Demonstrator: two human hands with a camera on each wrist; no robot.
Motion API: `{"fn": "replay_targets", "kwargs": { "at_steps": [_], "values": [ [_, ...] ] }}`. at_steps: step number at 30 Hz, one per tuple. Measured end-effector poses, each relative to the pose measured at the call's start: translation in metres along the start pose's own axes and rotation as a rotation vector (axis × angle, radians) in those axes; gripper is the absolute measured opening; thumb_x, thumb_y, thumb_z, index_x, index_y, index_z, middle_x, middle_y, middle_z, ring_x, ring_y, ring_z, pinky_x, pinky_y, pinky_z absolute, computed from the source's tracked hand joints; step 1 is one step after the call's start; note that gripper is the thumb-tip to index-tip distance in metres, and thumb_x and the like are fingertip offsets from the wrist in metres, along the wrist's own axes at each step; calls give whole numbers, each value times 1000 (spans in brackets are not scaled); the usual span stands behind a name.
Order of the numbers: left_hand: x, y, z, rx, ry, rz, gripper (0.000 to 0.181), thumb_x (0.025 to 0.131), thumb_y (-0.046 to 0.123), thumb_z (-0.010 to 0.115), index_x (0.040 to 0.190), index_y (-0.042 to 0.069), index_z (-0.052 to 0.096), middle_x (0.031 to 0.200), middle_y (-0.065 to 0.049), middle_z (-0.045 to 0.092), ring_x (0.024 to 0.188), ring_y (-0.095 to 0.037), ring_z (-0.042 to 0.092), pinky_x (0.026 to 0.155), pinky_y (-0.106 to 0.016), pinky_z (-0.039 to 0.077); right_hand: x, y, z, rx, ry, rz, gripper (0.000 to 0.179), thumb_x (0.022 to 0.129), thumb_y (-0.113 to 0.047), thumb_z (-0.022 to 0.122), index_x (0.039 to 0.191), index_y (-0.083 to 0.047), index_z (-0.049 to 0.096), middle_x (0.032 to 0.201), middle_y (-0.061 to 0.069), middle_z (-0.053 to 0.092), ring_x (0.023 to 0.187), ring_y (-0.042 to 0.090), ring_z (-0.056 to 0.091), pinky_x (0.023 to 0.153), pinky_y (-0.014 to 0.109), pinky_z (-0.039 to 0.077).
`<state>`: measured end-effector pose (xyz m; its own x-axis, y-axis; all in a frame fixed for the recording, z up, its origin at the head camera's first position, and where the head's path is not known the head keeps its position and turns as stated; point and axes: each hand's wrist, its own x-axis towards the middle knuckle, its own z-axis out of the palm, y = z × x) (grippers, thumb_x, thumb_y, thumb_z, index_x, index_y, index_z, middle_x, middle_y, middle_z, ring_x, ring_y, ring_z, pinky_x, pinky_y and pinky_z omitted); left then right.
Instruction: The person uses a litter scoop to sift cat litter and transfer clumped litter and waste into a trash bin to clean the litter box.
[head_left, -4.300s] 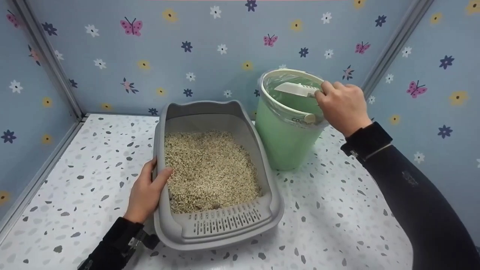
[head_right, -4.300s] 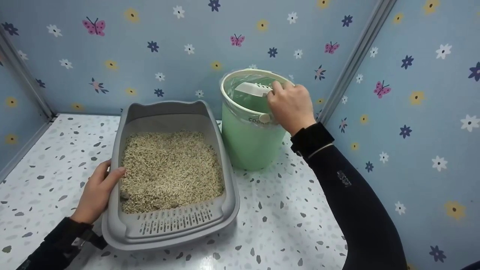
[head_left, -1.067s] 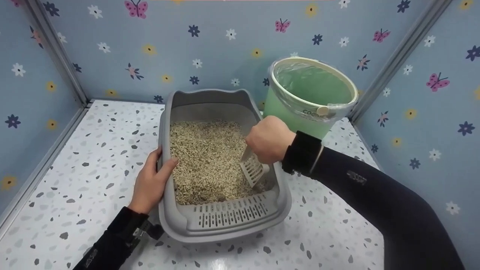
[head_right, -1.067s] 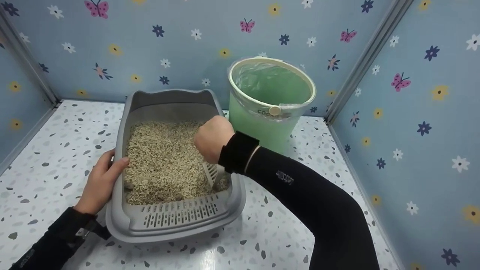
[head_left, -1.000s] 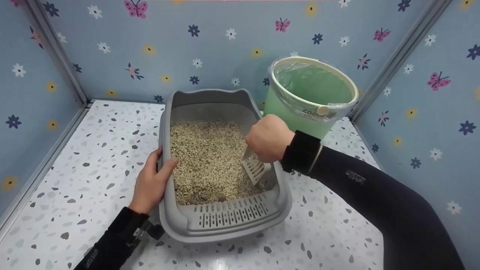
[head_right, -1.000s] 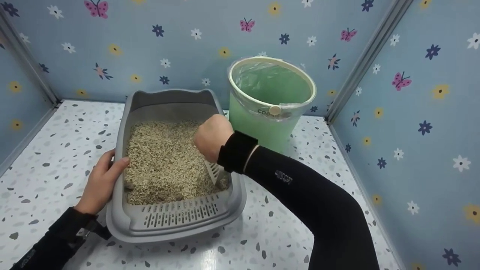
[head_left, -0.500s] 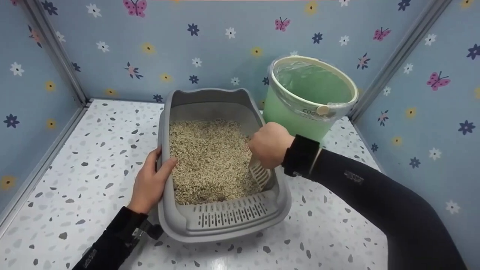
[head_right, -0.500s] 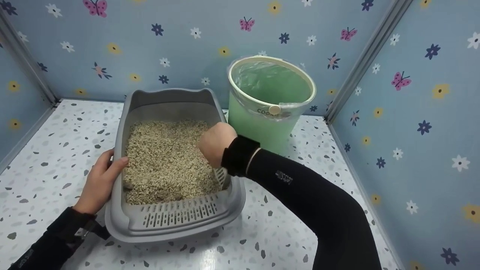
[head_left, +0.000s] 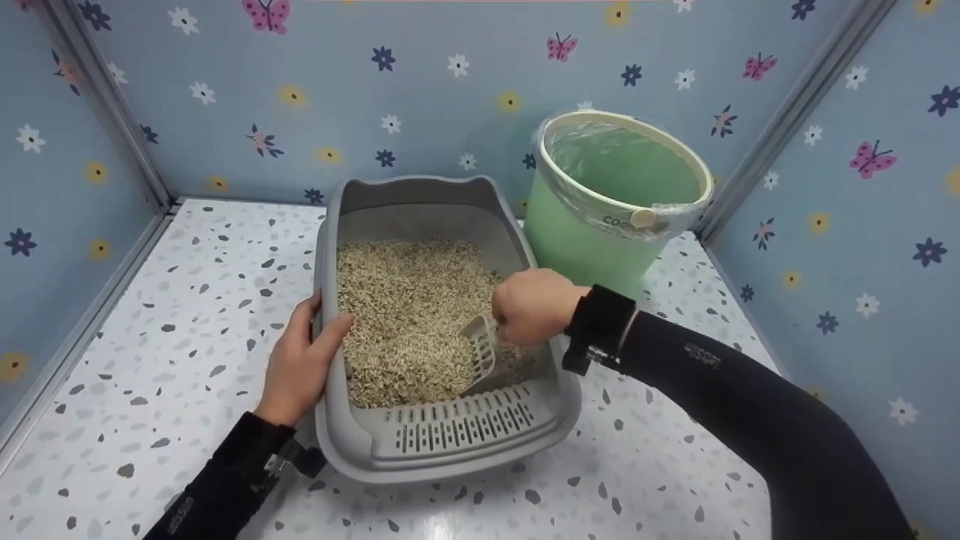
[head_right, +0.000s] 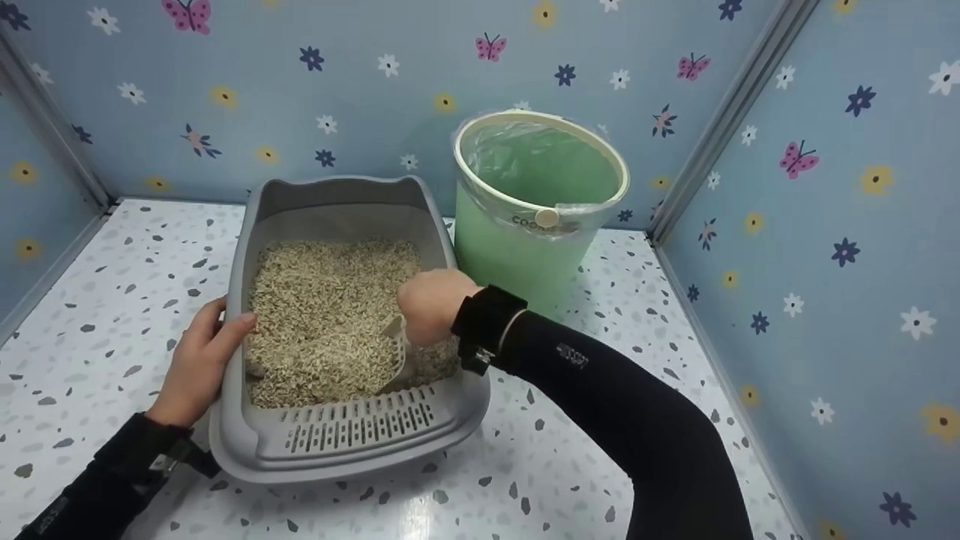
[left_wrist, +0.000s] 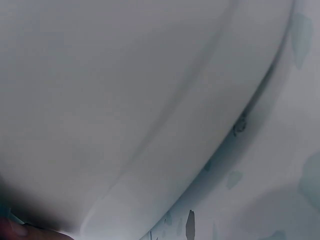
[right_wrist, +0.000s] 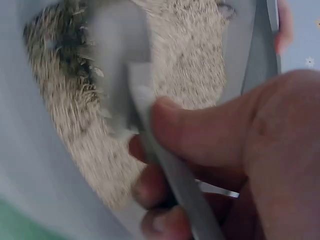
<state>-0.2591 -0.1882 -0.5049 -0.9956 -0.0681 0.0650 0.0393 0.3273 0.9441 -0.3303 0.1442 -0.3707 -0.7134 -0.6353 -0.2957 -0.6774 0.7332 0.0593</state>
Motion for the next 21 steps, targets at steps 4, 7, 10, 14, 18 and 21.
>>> {"fn": "replay_targets", "kwargs": {
  "at_steps": [4, 7, 10, 14, 18, 21],
  "values": [
    [0, 0, 2, 9, 3, 6, 90, 110, 66, 59, 179, 18, 26, 180, -13, 34, 154, -44, 46, 127, -61, 39, 14, -11, 24, 176, 12, -49, 26, 100, -25, 80, 78, -15, 74, 68, -6, 60, 65, 17, 56, 63, 37, 51],
    [1, 1, 3, 6, 4, 15, 89, 111, 64, 59, 179, 16, 26, 180, -14, 34, 160, -42, 40, 130, -60, 34, 27, -23, 35, 280, -9, -85, 26, 104, -25, 79, 82, -12, 76, 69, -8, 55, 62, 12, 49, 59, 31, 43],
    [2, 1, 5, 5, 3, 22, 89, 111, 64, 58, 178, 15, 26, 180, -14, 34, 161, -41, 38, 131, -58, 33, 39, -31, 39, 325, -36, -115, 32, 107, -29, 77, 80, -13, 72, 68, -9, 51, 60, 11, 45, 57, 29, 39],
    [2, 1, 4, 6, 6, 15, 88, 111, 64, 58, 178, 16, 28, 179, -14, 36, 157, -43, 43, 128, -59, 37, 52, -38, 41, 349, -86, -122, 34, 110, -31, 74, 81, -16, 65, 70, -8, 48, 60, 10, 44, 57, 29, 38],
    [1, 0, 2, 13, 15, 6, 89, 110, 65, 59, 178, 16, 28, 179, -15, 36, 156, -46, 44, 127, -62, 38, 61, -42, 40, 358, -141, -137, 34, 112, -33, 71, 84, -18, 59, 74, -7, 49, 64, 11, 46, 60, 27, 40],
    [1, -2, 1, 15, 18, -6, 91, 109, 67, 59, 178, 17, 28, 179, -15, 36, 156, -46, 44, 127, -62, 37, 65, -48, 39, 331, -192, -153, 33, 114, -31, 67, 86, -18, 55, 78, -5, 49, 69, 13, 48, 63, 28, 42]
  ]
}}
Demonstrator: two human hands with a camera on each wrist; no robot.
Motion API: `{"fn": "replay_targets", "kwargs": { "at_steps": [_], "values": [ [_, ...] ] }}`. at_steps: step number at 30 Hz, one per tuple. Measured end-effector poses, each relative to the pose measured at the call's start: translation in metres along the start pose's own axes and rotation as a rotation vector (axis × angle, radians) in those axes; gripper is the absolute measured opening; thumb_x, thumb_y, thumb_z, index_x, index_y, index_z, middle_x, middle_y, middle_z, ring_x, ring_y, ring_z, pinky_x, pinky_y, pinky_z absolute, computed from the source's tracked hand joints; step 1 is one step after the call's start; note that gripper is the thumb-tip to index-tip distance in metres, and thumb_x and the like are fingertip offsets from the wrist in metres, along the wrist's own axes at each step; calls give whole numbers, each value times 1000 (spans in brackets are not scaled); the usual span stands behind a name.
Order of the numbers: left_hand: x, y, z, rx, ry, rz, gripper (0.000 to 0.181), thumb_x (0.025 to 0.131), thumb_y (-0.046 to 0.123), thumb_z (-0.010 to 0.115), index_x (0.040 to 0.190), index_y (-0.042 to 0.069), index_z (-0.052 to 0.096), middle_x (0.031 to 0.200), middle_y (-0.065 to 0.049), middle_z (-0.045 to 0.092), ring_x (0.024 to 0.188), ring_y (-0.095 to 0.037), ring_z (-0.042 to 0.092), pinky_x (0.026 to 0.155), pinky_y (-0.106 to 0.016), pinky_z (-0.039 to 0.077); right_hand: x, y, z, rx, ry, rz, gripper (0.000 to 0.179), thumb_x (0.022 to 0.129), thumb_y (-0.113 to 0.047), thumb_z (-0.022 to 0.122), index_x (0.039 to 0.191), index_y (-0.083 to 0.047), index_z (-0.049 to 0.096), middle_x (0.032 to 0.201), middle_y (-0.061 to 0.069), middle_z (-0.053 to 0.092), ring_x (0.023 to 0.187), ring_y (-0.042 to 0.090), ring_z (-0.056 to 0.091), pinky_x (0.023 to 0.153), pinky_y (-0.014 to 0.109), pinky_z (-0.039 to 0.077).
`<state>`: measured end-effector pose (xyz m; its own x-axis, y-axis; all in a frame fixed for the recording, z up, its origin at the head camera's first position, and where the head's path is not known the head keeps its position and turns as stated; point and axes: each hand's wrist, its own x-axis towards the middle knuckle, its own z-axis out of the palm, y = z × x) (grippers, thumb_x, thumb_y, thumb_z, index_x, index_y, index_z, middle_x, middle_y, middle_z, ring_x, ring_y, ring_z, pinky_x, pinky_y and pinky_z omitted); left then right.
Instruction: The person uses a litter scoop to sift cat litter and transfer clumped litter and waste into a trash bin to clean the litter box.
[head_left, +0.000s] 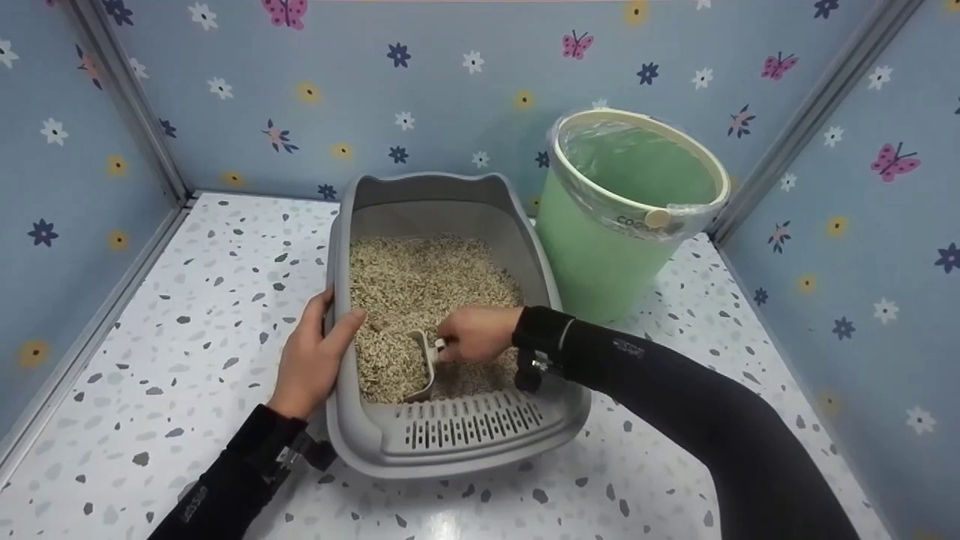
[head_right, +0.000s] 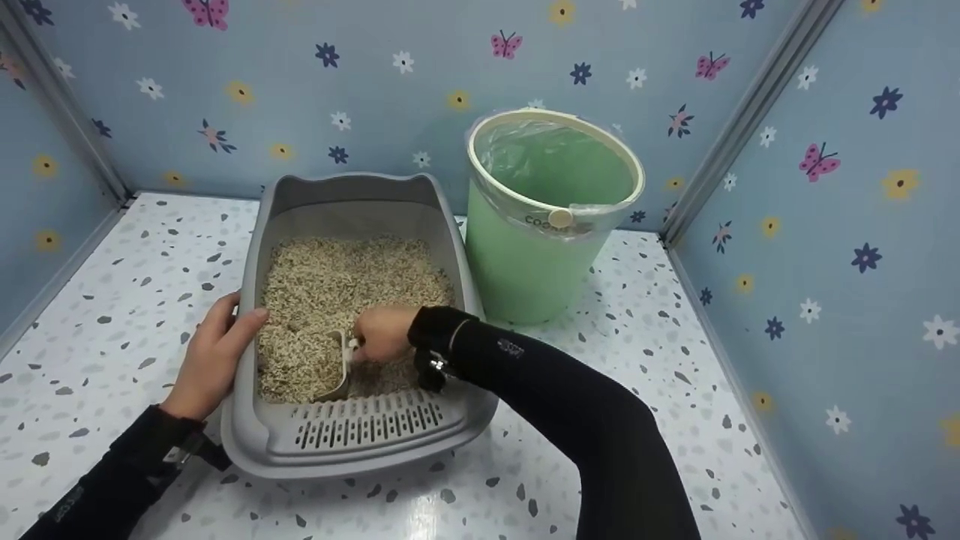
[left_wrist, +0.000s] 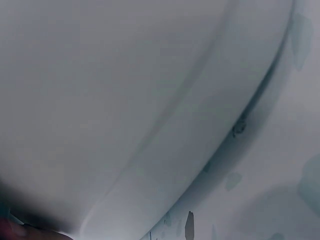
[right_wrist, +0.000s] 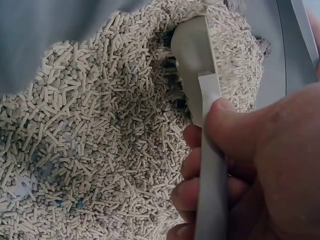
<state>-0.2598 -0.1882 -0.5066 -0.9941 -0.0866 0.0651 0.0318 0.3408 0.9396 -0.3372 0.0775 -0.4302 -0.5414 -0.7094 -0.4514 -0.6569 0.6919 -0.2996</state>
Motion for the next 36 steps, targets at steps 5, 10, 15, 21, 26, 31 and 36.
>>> {"fn": "replay_targets", "kwargs": {
  "at_steps": [5, 10, 15, 21, 26, 31, 36],
  "values": [
    [0, 1, -1, -4, -7, -8, 92, 109, 68, 59, 178, 18, 27, 180, -14, 34, 156, -45, 44, 127, -60, 38, 7, -8, 1, -79, -83, -31, 29, 116, -24, 61, 89, -15, 53, 84, -2, 51, 76, 17, 51, 69, 30, 44],
    [-1, 1, 0, -16, -4, -13, 92, 109, 69, 59, 178, 18, 27, 180, -14, 34, 152, -45, 49, 122, -61, 44, 12, -1, 4, -20, -97, -10, 24, 114, -22, 62, 92, -14, 56, 86, -1, 53, 79, 17, 52, 72, 30, 45],
    [-2, 2, 1, -7, -12, -12, 91, 109, 68, 59, 178, 19, 27, 180, -13, 34, 152, -44, 49, 120, -61, 47, 15, 13, 6, 52, -88, -9, 17, 114, -21, 64, 101, -11, 64, 89, -3, 55, 80, 14, 53, 73, 29, 46],
    [0, 2, -1, 3, -5, 7, 86, 111, 63, 58, 178, 17, 28, 180, -13, 34, 161, -42, 38, 130, -59, 34, 17, 19, 6, 78, -11, -44, 19, 114, -21, 63, 113, -3, 68, 92, 0, 56, 84, 16, 54, 78, 34, 48],
    [0, 2, -1, 2, -9, 1, 88, 110, 64, 59, 178, 18, 27, 180, -13, 33, 158, -44, 43, 126, -61, 40, 19, 22, 6, 103, 44, -61, 17, 114, -20, 64, 111, -4, 67, 93, 0, 57, 85, 17, 55, 80, 36, 50],
    [-1, 1, -1, 11, -9, -2, 90, 110, 66, 58, 179, 17, 26, 181, -14, 31, 159, -44, 40, 128, -61, 37, 21, 26, 9, 129, 46, -79, 16, 113, -18, 65, 112, -3, 69, 92, -1, 58, 86, 16, 56, 81, 35, 51],
    [-1, 0, -1, 13, -9, -12, 92, 109, 70, 58, 179, 20, 26, 180, -14, 33, 150, -45, 51, 119, -62, 48, 22, 26, 9, 150, 42, -69, 15, 112, -17, 66, 115, -3, 70, 94, 0, 60, 86, 16, 57, 80, 34, 51]
  ]
}}
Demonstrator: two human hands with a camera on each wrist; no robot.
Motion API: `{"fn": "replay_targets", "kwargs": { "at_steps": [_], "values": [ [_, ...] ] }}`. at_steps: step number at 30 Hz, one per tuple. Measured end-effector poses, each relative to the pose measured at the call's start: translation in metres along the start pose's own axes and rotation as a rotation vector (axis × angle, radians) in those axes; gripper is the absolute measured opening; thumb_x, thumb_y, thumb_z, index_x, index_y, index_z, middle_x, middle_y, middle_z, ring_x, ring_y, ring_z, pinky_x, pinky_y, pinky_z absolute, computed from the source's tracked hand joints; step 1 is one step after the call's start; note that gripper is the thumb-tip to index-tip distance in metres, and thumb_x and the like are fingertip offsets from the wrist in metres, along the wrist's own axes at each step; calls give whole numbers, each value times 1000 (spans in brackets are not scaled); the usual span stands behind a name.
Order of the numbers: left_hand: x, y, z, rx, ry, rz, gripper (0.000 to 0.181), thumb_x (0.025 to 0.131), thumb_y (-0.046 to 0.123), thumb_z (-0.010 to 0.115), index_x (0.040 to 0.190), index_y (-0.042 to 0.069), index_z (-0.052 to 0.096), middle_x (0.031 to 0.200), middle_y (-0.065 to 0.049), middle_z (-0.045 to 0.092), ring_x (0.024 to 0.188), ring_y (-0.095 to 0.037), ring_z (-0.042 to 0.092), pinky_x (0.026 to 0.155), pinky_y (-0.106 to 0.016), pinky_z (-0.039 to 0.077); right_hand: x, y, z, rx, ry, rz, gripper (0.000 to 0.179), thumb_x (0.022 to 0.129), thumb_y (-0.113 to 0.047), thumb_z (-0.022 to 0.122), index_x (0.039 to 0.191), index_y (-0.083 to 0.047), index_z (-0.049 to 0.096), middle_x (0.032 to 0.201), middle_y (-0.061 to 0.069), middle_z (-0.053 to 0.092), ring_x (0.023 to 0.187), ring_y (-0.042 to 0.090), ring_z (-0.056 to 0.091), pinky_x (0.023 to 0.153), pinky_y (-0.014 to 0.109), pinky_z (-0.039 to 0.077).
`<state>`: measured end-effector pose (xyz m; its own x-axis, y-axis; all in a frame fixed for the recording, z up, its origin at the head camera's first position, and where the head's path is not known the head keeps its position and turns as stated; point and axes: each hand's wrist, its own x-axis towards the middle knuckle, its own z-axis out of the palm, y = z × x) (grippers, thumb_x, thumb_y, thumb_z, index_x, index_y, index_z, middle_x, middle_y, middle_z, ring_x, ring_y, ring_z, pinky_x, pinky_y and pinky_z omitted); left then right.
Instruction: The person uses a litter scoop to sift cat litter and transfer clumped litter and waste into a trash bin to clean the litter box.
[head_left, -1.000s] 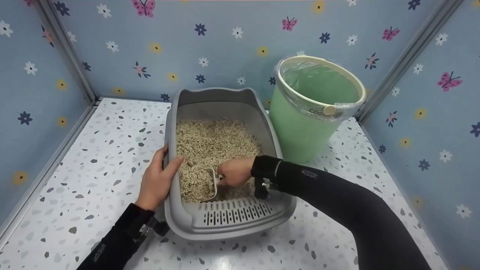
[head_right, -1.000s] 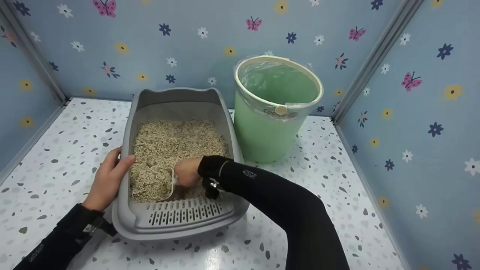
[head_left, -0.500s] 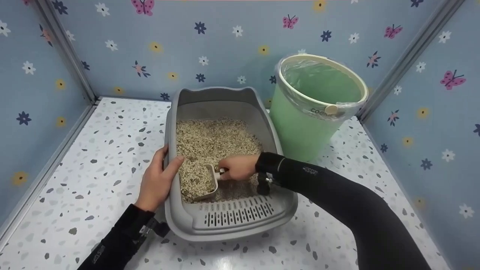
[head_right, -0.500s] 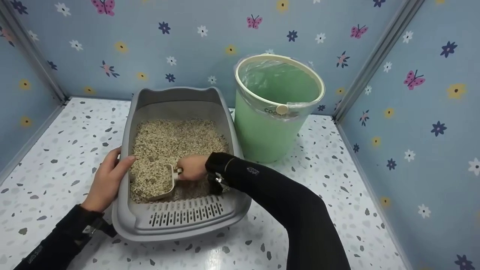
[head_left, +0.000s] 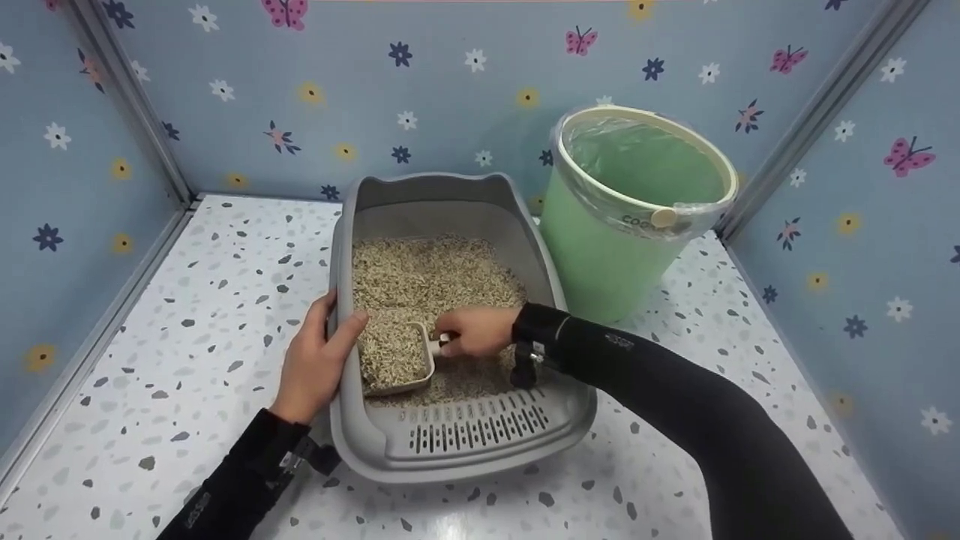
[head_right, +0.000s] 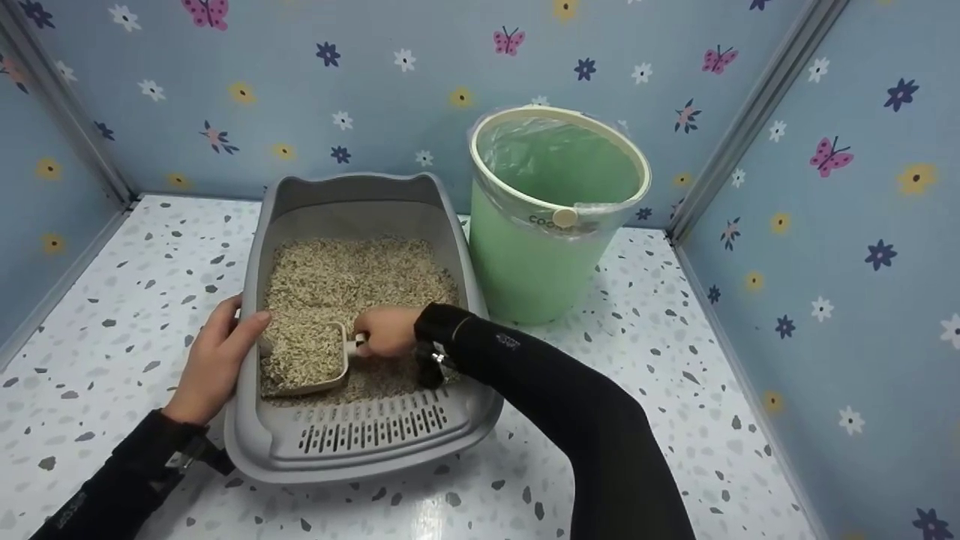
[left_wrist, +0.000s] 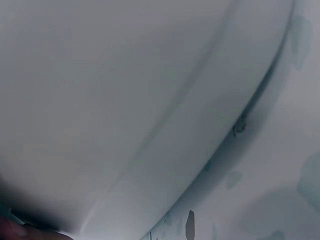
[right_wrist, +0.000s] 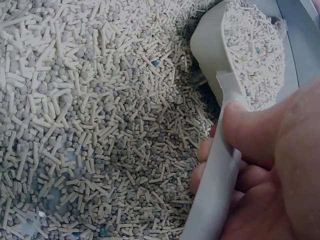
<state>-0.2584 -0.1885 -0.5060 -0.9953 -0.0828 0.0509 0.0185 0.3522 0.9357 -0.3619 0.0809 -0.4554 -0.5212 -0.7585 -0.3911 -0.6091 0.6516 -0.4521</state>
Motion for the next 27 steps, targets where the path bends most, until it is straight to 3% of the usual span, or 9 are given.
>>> {"fn": "replay_targets", "kwargs": {
  "at_steps": [3, 7, 14, 21, 27],
  "values": [
    [-1, 0, 1, -5, -4, -8, 90, 109, 68, 59, 179, 22, 26, 180, -13, 34, 141, -44, 60, 107, -60, 58, 0, 1, 0, 3, -4, -1, 14, 111, -15, 66, 115, -3, 70, 95, 0, 61, 87, 15, 57, 79, 32, 50],
    [-1, 1, 1, 2, -3, -13, 91, 108, 70, 59, 179, 23, 26, 180, -12, 35, 135, -42, 64, 103, -58, 61, 0, 2, -2, 32, -7, -8, 15, 111, -16, 66, 114, -2, 70, 94, -1, 58, 86, 13, 54, 77, 28, 47],
    [0, 0, 0, -20, 0, 18, 89, 110, 65, 59, 178, 16, 27, 180, -13, 34, 155, -41, 47, 128, -57, 38, 2, 4, -2, 52, -11, -34, 23, 110, -19, 65, 120, 1, 73, 95, -2, 55, 85, 11, 51, 78, 27, 43],
    [0, 0, 1, -18, 1, 4, 93, 108, 69, 60, 178, 18, 26, 179, -14, 36, 139, -41, 62, 120, -58, 46, 1, 3, -3, 68, 2, -27, 23, 111, -18, 65, 120, 2, 73, 95, -2, 56, 86, 11, 52, 79, 26, 44],
    [0, 1, 0, -22, -7, 0, 95, 108, 70, 59, 179, 19, 25, 181, -12, 32, 149, -41, 53, 123, -59, 44, 0, 2, -3, 73, 30, -4, 23, 110, -19, 65, 121, 0, 73, 97, 0, 59, 86, 12, 54, 79, 28, 46]
  ]
}}
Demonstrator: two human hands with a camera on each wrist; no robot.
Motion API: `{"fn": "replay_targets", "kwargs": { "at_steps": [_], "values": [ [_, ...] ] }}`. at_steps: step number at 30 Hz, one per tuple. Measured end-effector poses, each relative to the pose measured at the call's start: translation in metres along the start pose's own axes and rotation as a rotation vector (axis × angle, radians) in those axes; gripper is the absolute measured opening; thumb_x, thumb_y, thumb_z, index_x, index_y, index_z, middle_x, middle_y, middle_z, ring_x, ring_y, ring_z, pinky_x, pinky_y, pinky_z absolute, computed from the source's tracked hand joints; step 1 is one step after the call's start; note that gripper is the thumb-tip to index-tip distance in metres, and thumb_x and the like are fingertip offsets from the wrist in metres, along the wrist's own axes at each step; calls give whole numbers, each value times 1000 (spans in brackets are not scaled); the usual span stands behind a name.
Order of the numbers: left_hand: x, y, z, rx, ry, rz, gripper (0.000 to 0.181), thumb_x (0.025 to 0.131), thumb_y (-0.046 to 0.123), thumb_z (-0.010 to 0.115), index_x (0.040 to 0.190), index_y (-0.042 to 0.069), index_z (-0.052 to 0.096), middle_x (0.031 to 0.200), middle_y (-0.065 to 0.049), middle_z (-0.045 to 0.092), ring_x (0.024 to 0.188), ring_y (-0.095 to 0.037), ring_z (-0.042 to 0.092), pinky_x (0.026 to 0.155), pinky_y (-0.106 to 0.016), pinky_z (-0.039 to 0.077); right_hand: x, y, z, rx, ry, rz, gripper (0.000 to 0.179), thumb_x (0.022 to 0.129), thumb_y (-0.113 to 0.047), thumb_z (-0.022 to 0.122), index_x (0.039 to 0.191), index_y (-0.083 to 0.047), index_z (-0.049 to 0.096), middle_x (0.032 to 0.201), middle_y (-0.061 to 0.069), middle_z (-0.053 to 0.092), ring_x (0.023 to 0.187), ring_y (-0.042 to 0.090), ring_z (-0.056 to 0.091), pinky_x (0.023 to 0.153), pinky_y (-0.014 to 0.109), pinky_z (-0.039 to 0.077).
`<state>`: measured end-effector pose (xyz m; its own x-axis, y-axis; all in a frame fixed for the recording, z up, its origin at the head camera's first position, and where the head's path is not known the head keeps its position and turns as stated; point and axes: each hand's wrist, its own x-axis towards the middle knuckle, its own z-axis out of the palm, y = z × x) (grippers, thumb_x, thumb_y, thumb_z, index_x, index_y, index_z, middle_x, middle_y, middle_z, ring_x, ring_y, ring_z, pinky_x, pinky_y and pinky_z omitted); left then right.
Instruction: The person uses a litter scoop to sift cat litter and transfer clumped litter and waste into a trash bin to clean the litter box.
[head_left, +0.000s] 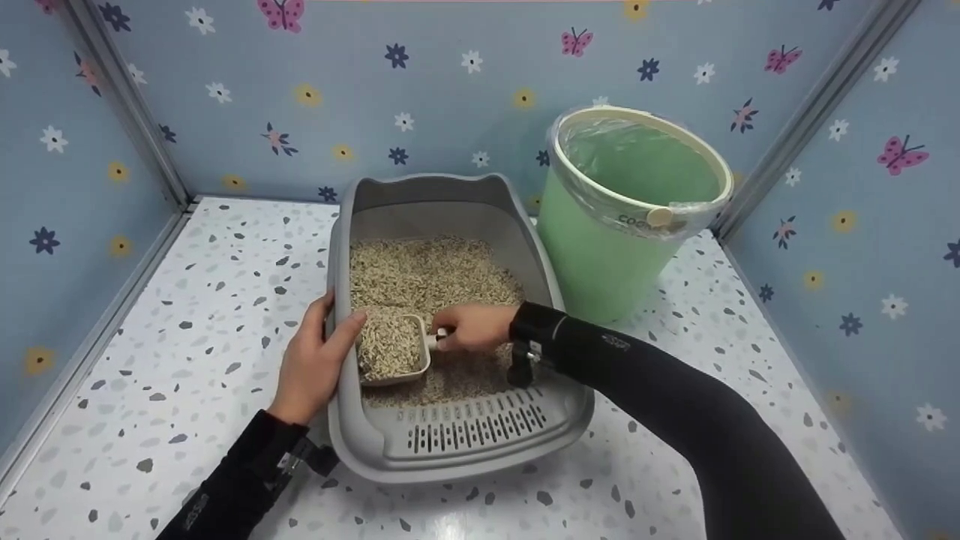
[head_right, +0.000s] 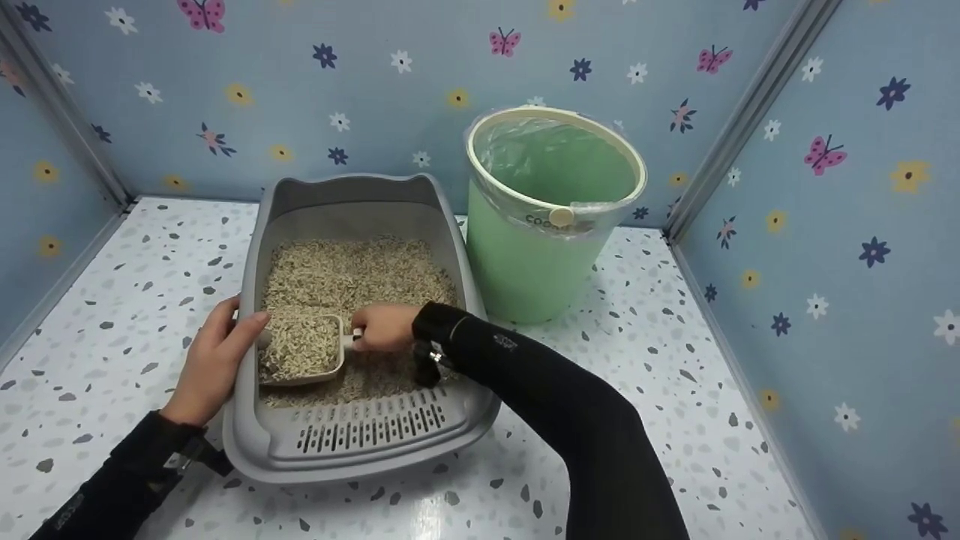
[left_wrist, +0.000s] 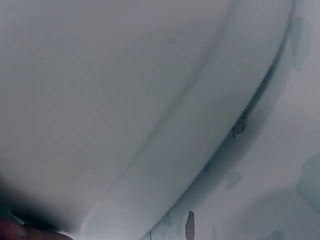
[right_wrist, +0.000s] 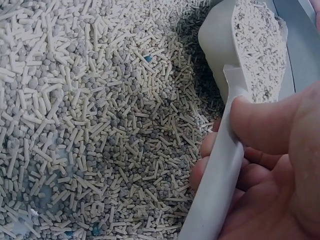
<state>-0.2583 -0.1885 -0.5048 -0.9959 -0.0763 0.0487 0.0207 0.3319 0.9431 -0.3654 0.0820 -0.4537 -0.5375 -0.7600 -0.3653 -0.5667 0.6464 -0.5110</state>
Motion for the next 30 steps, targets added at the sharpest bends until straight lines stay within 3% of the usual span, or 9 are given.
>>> {"fn": "replay_targets", "kwargs": {
  "at_steps": [6, 9, 18, 25, 30],
  "values": [
    [0, 1, 0, -5, 3, -3, 93, 107, 70, 60, 179, 20, 26, 178, -13, 38, 130, -39, 66, 107, -57, 58, 2, 0, 0, -25, 17, 5, 20, 111, -16, 65, 125, -3, 71, 104, 3, 63, 92, 15, 56, 84, 32, 50],
    [0, 0, 0, -2, 4, 1, 93, 108, 70, 59, 179, 20, 26, 178, -14, 37, 130, -39, 66, 104, -56, 60, 2, 0, 0, -15, 12, 5, 22, 111, -15, 65, 127, -3, 71, 106, 4, 64, 93, 15, 57, 85, 32, 51],
    [1, -1, 0, -2, 8, 36, 92, 109, 68, 58, 178, 15, 28, 179, -15, 35, 151, -43, 50, 122, -59, 45, 1, 1, 0, -19, -1, -26, 22, 109, -17, 66, 126, -4, 73, 105, 3, 64, 94, 14, 57, 85, 30, 50],
    [0, 0, 0, -8, -5, 16, 93, 109, 69, 59, 179, 17, 25, 180, -14, 33, 151, -44, 51, 119, -60, 49, -2, 1, -2, 33, -14, -2, 22, 109, -17, 66, 126, -5, 73, 103, 0, 62, 91, 14, 56, 81, 29, 49],
    [0, 1, 1, -10, -5, 9, 93, 108, 70, 59, 179, 19, 26, 179, -14, 35, 142, -43, 59, 112, -59, 55, -2, 1, -3, 19, -21, -2, 21, 108, -17, 67, 124, -5, 73, 100, -1, 60, 89, 13, 56, 79, 28, 49]
  ]
}}
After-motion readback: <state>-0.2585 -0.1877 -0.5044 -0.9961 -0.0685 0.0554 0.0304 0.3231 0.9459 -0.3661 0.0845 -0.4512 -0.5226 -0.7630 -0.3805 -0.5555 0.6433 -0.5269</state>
